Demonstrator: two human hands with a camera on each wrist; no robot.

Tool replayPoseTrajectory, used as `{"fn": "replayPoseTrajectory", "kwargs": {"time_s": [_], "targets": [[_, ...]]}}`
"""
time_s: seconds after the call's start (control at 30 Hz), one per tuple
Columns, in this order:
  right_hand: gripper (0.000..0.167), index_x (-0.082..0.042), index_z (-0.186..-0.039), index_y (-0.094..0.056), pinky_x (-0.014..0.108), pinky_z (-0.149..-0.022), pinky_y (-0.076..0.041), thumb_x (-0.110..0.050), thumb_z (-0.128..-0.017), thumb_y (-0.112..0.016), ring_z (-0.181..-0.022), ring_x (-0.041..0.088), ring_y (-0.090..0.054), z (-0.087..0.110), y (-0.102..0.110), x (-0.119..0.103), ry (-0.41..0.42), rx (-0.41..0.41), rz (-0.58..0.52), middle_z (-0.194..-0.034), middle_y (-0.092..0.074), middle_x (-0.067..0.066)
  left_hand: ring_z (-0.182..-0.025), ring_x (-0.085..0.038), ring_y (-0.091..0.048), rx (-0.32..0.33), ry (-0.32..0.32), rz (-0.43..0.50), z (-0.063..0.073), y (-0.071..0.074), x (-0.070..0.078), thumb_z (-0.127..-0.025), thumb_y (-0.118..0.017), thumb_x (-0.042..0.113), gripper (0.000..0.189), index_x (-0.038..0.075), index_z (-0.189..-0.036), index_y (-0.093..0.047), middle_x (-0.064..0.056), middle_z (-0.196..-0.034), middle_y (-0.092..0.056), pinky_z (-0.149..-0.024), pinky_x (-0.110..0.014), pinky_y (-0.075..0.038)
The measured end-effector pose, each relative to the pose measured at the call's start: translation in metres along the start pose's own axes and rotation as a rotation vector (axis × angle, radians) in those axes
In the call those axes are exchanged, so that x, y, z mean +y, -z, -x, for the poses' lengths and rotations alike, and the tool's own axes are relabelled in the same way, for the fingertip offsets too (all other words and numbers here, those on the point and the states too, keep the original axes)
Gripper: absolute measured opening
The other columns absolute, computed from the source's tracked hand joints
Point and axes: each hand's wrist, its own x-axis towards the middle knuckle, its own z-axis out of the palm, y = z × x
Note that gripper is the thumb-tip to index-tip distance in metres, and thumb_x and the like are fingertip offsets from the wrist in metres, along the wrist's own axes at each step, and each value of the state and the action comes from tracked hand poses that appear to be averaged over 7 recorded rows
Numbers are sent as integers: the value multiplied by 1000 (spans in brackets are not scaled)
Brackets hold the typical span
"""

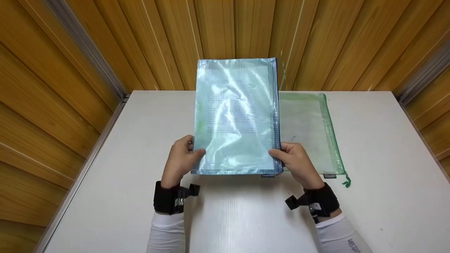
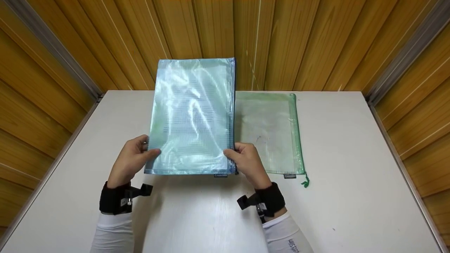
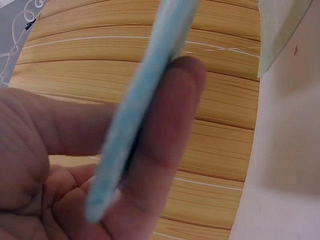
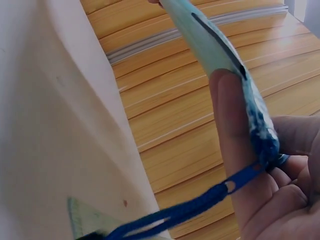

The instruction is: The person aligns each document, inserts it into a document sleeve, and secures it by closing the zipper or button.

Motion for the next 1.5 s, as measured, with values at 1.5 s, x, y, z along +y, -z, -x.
{"fn": "replayPoseTrajectory", "kwargs": {"time_s": [1.5], "targets": [[33, 17, -133, -60, 26, -71, -66, -5, -109, -60, -73, 9, -77, -12, -47, 43, -23, -118, 3, -102, -83, 20, -101, -36, -70, 273, 179, -184, -42, -3, -66, -101, -69, -2, 29, -11, -128, -71, -33, -123, -76, -86, -46, -56]]}}
